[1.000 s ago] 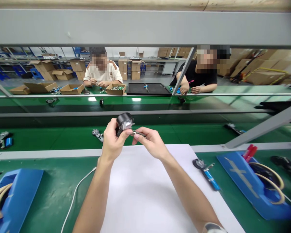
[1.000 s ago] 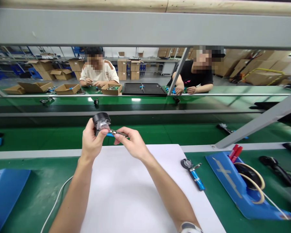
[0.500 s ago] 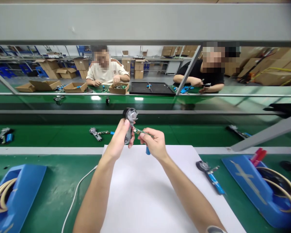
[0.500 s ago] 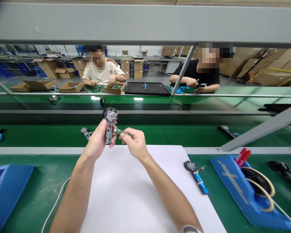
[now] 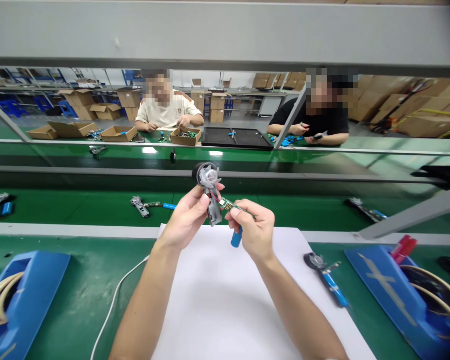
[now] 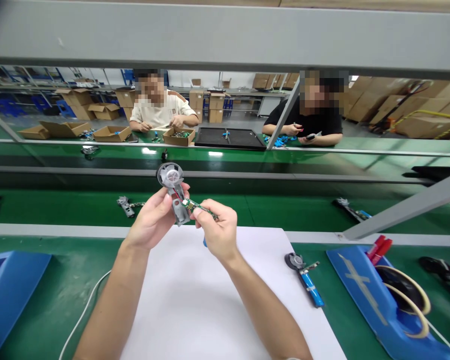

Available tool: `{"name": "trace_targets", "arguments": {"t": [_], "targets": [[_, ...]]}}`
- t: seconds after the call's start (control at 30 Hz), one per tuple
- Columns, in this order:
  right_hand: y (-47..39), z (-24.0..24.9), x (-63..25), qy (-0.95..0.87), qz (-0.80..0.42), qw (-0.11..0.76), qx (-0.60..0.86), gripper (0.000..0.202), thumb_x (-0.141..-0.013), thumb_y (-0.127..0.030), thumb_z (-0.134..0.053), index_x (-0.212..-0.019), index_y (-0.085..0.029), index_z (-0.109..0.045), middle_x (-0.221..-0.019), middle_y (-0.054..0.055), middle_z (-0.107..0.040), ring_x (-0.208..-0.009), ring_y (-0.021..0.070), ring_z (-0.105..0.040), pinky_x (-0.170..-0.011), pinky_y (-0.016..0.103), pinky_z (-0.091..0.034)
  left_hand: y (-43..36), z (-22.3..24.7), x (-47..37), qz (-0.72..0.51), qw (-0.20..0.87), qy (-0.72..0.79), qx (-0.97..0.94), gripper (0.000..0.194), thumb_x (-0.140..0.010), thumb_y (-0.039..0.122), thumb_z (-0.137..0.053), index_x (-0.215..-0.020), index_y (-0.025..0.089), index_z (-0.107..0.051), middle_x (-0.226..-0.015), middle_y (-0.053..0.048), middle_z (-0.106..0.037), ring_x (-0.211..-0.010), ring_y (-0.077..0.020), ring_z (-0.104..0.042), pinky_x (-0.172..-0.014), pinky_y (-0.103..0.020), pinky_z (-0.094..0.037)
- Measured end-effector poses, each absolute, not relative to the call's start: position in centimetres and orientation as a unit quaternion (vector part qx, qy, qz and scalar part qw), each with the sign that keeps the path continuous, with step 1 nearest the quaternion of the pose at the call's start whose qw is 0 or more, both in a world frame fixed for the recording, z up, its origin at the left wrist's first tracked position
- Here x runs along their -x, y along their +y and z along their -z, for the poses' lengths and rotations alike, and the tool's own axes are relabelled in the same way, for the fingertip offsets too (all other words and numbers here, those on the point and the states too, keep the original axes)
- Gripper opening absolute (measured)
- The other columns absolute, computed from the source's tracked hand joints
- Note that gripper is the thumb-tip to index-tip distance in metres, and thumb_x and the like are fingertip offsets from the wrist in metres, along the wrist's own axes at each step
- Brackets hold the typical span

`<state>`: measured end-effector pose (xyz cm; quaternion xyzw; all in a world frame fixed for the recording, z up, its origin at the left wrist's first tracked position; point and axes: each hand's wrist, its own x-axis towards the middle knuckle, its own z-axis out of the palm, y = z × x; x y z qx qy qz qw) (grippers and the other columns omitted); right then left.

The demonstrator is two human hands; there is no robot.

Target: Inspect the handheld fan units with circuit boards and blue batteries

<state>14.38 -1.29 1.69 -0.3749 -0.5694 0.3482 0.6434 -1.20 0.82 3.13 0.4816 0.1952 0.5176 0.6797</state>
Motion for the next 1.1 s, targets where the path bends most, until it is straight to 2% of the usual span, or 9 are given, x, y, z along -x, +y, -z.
{"name": "trace_targets", "arguments": {"t": [0.33, 0.8, 1.1], "targets": [[-1.34, -1.78, -14.46, -0.56, -0.336, 0.654, 0.382, 0.023, -0.079, -0.023, -0.059, -0.058, -0.019, -0.064, -0.05, -0.002, -0.053, -0.045, 0.0113, -0.044, -0.043, 0.026, -0.033, 0.82, -3.08, 0.87, -0.525, 0.68, 0.178, -0.48, 0.034, -0.087, 0.041, -0.071, -0.114, 0.022, -0.071, -0.097, -0.004, -0.06, -0.081, -0.0138, -0.057, -0.072, -0.025, -0.047], [-1.34, -1.67, -14.32, -0.57, -0.355, 0.64, 0.373, 0.02, -0.082, -0.024, -0.059, -0.063, -0.018, -0.067, -0.054, -0.001, -0.057, -0.046, 0.0106, -0.044, -0.043, 0.025, -0.032, 0.75, -3.16, 0.81, -0.535, 0.661, 0.195, -0.489, 0.038, -0.085, 0.044, -0.073, -0.115, 0.02, -0.069, -0.095, -0.005, -0.061, -0.08, -0.0161, -0.059, -0.075, -0.029, -0.048], [-1.08, -1.68, -14.25, -0.553, -0.375, 0.644, 0.372, 0.02, -0.081, -0.022, -0.059, -0.062, -0.018, -0.065, -0.051, -0.002, -0.056, -0.045, 0.0104, -0.045, -0.043, 0.024, -0.034, 0.97, -2.8, 0.6, -0.554, 0.642, 0.193, -0.493, 0.035, -0.085, 0.039, -0.074, -0.114, 0.021, -0.071, -0.095, -0.004, -0.063, -0.082, -0.0147, -0.058, -0.077, -0.028, -0.048]]}}
